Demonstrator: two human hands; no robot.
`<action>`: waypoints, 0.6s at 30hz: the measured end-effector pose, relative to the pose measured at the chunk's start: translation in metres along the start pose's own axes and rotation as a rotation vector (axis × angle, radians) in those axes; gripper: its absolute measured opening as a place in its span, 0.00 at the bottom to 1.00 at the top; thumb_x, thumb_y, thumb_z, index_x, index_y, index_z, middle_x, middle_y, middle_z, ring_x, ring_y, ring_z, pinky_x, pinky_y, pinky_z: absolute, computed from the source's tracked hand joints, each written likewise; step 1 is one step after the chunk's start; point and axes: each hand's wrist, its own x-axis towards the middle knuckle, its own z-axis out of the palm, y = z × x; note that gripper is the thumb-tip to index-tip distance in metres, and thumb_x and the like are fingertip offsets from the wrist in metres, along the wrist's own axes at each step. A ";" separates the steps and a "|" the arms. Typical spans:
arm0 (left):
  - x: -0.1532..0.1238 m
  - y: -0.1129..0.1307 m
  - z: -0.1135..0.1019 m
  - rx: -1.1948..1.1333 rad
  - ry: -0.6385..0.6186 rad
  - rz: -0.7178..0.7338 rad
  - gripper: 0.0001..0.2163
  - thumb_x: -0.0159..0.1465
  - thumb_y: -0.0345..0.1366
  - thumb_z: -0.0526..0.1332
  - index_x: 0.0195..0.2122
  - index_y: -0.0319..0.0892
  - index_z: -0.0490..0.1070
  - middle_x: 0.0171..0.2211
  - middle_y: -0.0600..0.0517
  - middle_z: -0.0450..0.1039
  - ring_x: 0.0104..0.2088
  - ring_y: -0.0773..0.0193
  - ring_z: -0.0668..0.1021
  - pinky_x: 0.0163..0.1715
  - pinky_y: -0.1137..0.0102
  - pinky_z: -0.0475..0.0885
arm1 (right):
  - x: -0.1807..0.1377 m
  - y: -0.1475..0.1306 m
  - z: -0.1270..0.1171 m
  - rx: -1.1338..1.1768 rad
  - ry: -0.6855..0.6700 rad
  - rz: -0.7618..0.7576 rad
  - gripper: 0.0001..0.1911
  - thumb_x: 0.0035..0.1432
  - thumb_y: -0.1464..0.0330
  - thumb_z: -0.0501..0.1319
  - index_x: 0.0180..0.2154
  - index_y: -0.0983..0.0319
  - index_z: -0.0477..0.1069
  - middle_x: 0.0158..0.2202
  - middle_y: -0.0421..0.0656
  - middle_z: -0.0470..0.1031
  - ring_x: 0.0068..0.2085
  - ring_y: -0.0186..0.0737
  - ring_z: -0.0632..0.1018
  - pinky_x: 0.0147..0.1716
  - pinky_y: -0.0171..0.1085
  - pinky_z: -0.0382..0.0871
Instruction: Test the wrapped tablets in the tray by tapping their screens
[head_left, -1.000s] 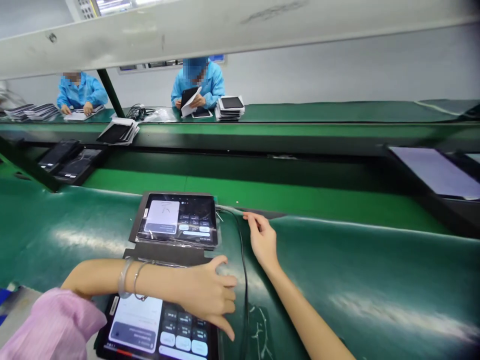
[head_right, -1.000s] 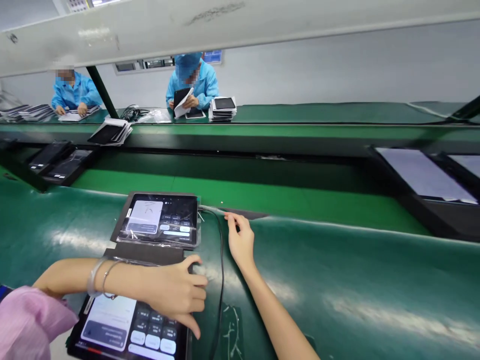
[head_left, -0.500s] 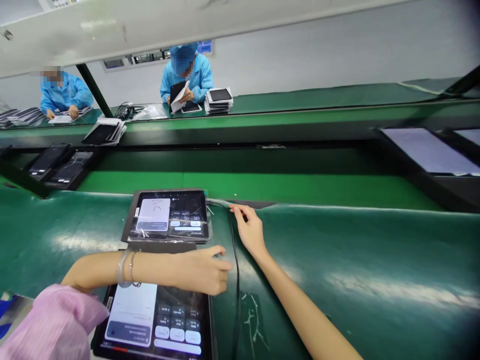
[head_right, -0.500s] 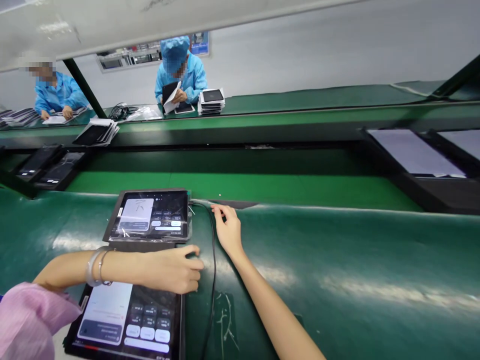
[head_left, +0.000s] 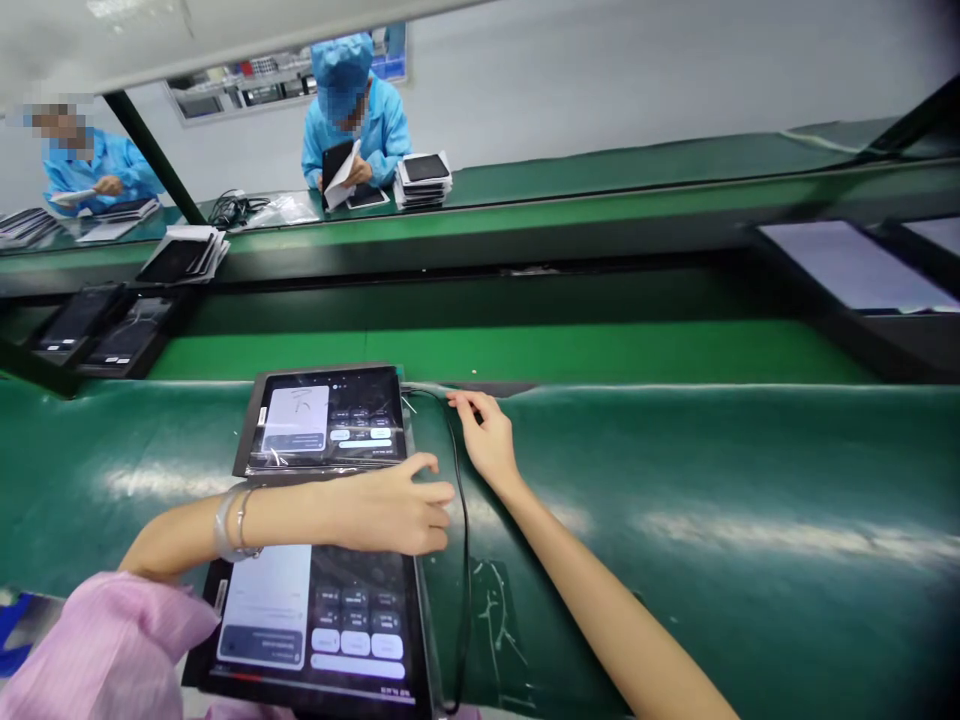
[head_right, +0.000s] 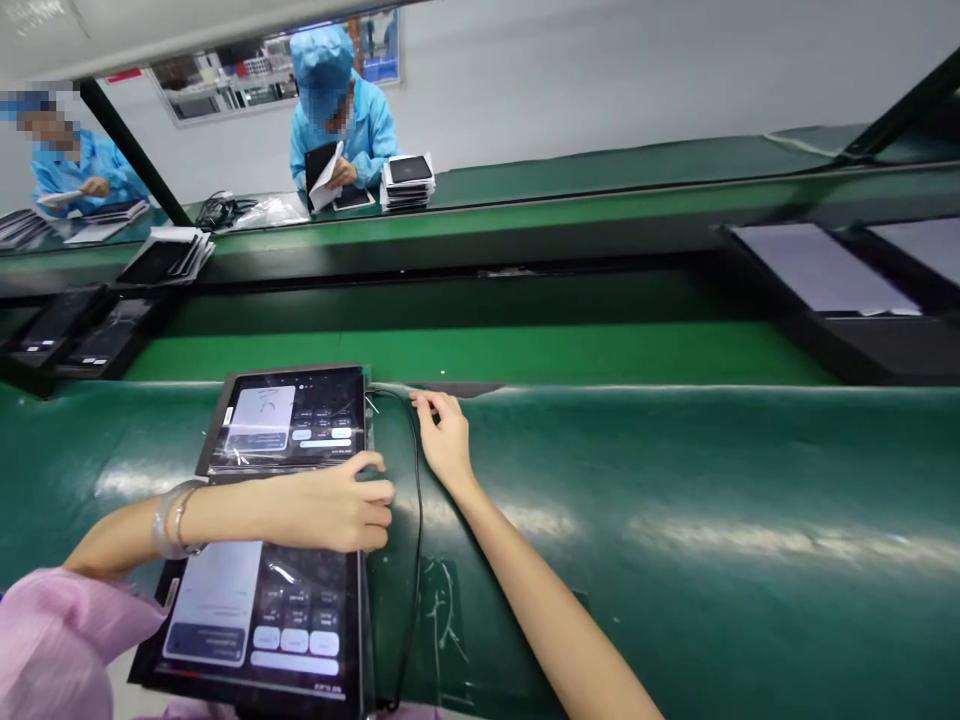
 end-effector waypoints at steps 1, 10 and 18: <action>0.003 0.001 0.009 -0.006 0.000 0.006 0.08 0.67 0.23 0.64 0.33 0.42 0.74 0.31 0.51 0.73 0.43 0.56 0.71 0.55 0.53 0.64 | 0.000 0.001 0.000 -0.001 -0.002 -0.002 0.22 0.74 0.50 0.54 0.39 0.57 0.78 0.39 0.46 0.79 0.43 0.53 0.77 0.42 0.47 0.70; -0.048 0.014 -0.002 -0.418 0.085 -0.348 0.36 0.63 0.56 0.69 0.66 0.43 0.63 0.67 0.42 0.63 0.68 0.43 0.61 0.71 0.43 0.49 | 0.000 0.004 0.000 0.003 -0.017 -0.003 0.17 0.72 0.55 0.56 0.40 0.57 0.79 0.40 0.45 0.79 0.44 0.52 0.77 0.44 0.46 0.67; -0.096 0.062 0.010 -0.471 -0.057 -0.440 0.58 0.53 0.57 0.74 0.76 0.43 0.42 0.75 0.39 0.39 0.73 0.32 0.39 0.66 0.29 0.32 | 0.001 0.010 0.002 -0.016 -0.022 0.028 0.17 0.70 0.54 0.58 0.40 0.57 0.80 0.40 0.45 0.80 0.45 0.54 0.77 0.45 0.47 0.66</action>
